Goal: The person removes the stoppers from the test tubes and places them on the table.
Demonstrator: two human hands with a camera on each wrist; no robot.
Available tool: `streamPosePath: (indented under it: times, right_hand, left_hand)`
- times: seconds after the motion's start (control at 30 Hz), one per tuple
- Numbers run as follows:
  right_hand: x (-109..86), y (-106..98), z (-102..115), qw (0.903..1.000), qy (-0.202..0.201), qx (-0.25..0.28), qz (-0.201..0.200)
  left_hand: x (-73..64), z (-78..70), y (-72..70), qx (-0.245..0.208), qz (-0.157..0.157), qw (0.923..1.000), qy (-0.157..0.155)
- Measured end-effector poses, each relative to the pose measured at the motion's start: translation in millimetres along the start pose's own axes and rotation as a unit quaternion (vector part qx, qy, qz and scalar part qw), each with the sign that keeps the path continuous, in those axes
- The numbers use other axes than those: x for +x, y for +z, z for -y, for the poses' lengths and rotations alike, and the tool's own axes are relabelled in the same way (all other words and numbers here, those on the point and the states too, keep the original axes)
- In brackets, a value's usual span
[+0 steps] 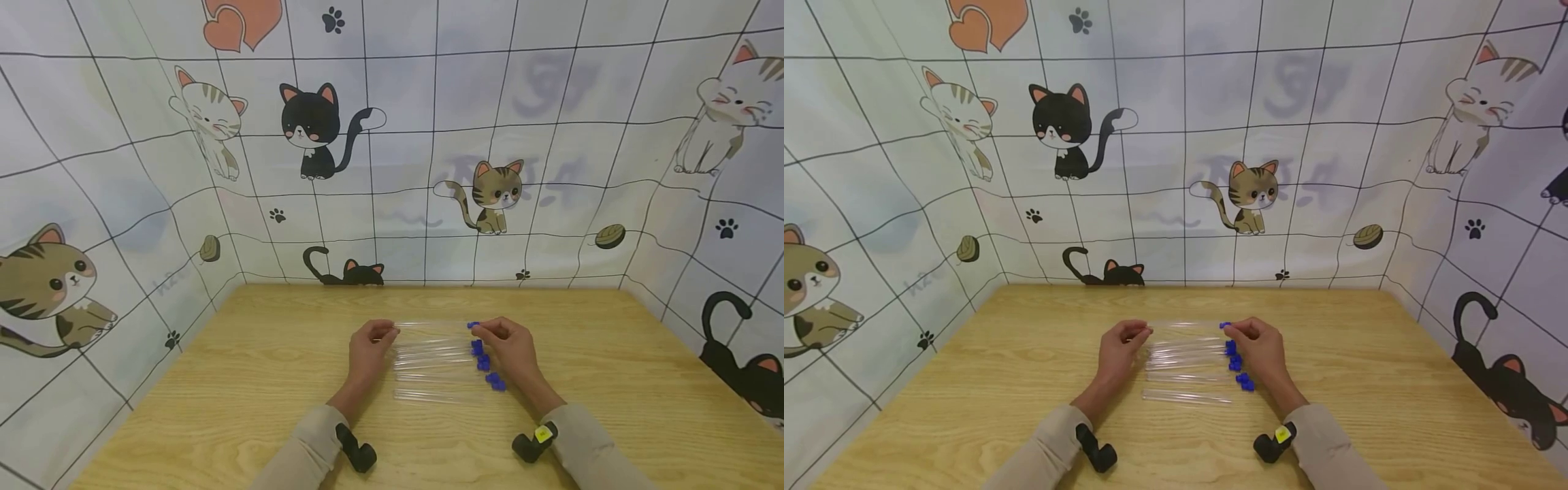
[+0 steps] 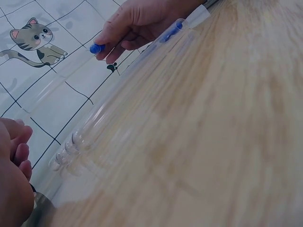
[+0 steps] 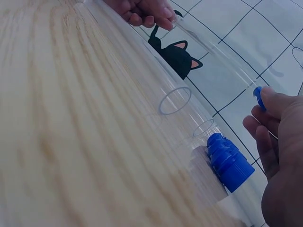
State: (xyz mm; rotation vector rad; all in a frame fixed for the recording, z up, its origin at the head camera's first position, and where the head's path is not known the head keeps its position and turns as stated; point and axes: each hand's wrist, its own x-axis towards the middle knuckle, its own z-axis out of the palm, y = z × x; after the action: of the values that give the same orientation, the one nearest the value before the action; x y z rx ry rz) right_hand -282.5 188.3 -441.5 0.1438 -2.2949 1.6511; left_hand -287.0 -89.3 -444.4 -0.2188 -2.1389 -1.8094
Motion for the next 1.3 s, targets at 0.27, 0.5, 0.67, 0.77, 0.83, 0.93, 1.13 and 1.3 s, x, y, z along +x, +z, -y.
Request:
streamPosePath:
  times: [0.27,0.5,0.67,0.77,0.83,0.93,1.13,1.3]
  right_hand:
    - [0.4,0.4,0.9,0.9976,-0.044,0.004,0.054]
    - [-1.5,1.7,1.6,0.9944,-0.059,-0.037,0.08]
    - [-2.5,2.3,2.0,0.9952,-0.058,-0.04,0.067]
    - [-2.5,2.4,2.2,0.9957,-0.052,-0.037,0.067]
    - [-2.4,2.8,2.4,0.9961,-0.044,-0.036,0.067]
    - [-2.3,3.6,2.5,0.9964,-0.036,-0.038,0.066]
    - [-2.4,3.8,2.2,0.9968,-0.038,-0.04,0.058]
    - [-2.6,3.3,2.1,0.9969,-0.039,-0.049,0.047]
  left_hand:
    - [-11.2,-32.5,-6.4,-0.046,0.014,0.9986,-0.023]
    - [-15.0,-39.9,-7.4,-0.049,0.019,0.9986,-0.006]
    - [-14.9,-39.1,-6.6,-0.025,0.016,0.9995,0.001]
    - [-10.1,-26.7,-3.8,-0.016,0.013,0.9998,0.002]
    - [-6.3,-16.8,-2.0,-0.013,0.012,0.9998,0.003]
    - [-1.8,-3.7,-0.2,-0.018,0.011,0.9998,0.006]
    - [-2.0,0.5,-1.0,-0.032,0.019,0.9989,0.026]
    - [-3.0,-2.4,-1.3,-0.035,0.023,0.9985,0.035]
